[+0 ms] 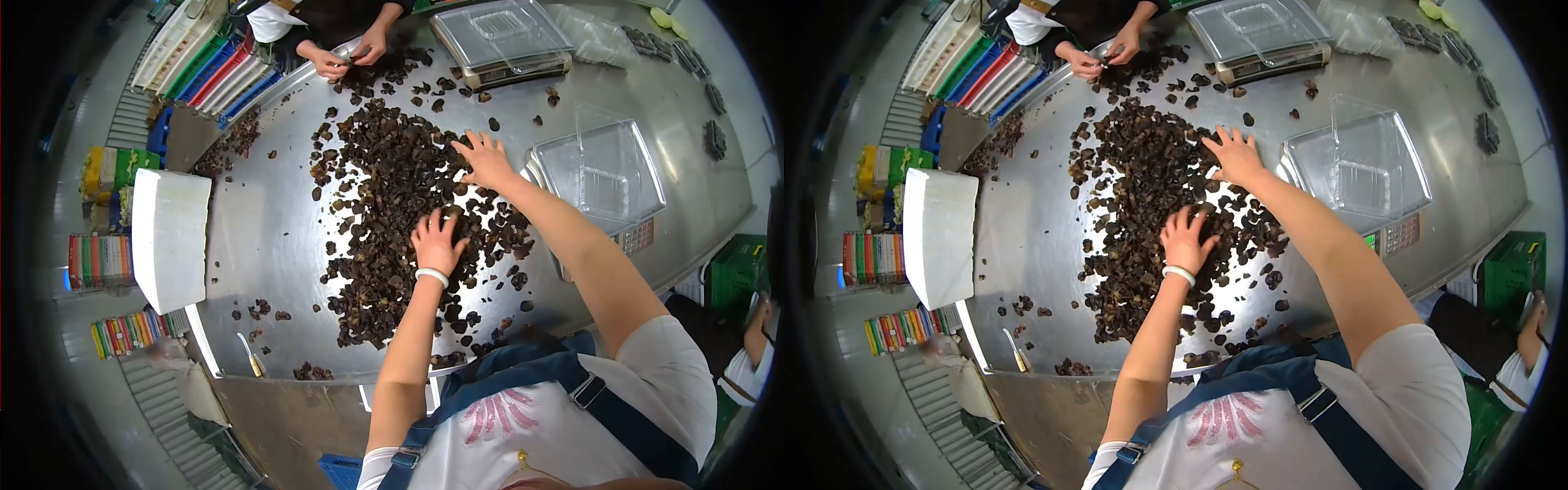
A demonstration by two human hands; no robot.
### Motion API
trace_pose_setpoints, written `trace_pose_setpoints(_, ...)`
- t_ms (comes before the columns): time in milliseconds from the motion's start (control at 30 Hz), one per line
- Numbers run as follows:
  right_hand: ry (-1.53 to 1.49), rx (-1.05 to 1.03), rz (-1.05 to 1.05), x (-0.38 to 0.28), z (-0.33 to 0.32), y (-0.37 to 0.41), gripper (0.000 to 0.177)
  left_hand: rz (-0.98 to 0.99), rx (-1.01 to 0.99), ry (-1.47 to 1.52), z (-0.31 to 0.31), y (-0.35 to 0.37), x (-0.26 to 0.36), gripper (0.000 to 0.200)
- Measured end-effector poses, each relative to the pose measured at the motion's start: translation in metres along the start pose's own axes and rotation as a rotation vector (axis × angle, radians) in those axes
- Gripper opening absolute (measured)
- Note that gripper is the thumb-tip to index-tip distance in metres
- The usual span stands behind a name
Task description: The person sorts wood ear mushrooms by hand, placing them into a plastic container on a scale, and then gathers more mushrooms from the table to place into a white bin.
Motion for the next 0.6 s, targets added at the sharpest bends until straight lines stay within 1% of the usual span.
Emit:
trace_pose_setpoints(33, -0.032, -0.09, -0.022, 0.004, 0.01, -0.002, 0.066, 0.003, -0.109, -0.017, 0.024, -0.004, -0.003, 0.053)
trace_pose_setpoints(100, -0.101, -0.276, -0.059, 0.015, 0.039, 0.003, 0.063, 0.099, -0.048, -0.003, 0.042, 0.007, 0.0, 0.038)
trace_pose_setpoints(133, -0.143, -0.216, -0.04, 0.018, 0.052, 0.016, 0.052, 0.133, -0.018, 0.029, 0.044, 0.016, 0.003, 0.032)
trace_pose_setpoints(167, -0.223, -0.158, -0.062, 0.023, 0.064, 0.038, 0.046, 0.167, 0.032, 0.006, 0.045, 0.029, 0.006, 0.025)
trace_pose_setpoints(200, -0.301, -0.1, -0.085, 0.025, 0.071, 0.06, 0.039, 0.198, 0.06, 0.087, 0.045, 0.041, 0.007, 0.023)
trace_pose_setpoints(267, -0.635, 0.026, 0.043, 0.034, 0.057, 0.099, 0.031, 0.183, 0.157, 0.345, 0.04, 0.059, -0.001, 0.024)
trace_pose_setpoints(300, -0.8, 0.096, 0.111, 0.039, 0.046, 0.115, 0.028, 0.104, 0.228, 0.436, 0.029, 0.066, -0.009, 0.026)
trace_pose_setpoints(333, -0.85, 0.201, 0.155, 0.042, 0.032, 0.127, 0.022, -0.012, 0.238, 0.567, 0.025, 0.072, -0.021, 0.023)
trace_pose_setpoints(400, -0.9, 0.087, 0.188, 0.046, 0.036, 0.139, 0.028, -0.265, 0.122, 1.259, 0.034, 0.084, -0.047, 0.029)
trace_pose_setpoints(467, -0.594, 0.035, 0.025, 0.027, 0.036, 0.144, 0.033, -0.276, 0.134, 2.15, 0.048, 0.092, -0.054, 0.038)
trace_pose_setpoints(500, -0.437, 0.016, -0.058, 0.018, 0.037, 0.145, 0.035, -0.143, 0.12, 2.28, 0.048, 0.094, -0.056, 0.036)
trace_pose_setpoints(600, -0.282, -0.357, -0.145, 0.005, 0.085, 0.158, 0.042, 0.065, 0.017, 2.669, 0.031, 0.092, -0.034, 0.026)
Point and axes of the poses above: each hand's wrist, its own y-axis away from the middle knuckle, its own z-axis out of the palm, x = y × z, the point moved 7 cm from there along -y, towards the middle knuckle, and after that the axes turned 13 degrees about -x, right-handed, at the moved point
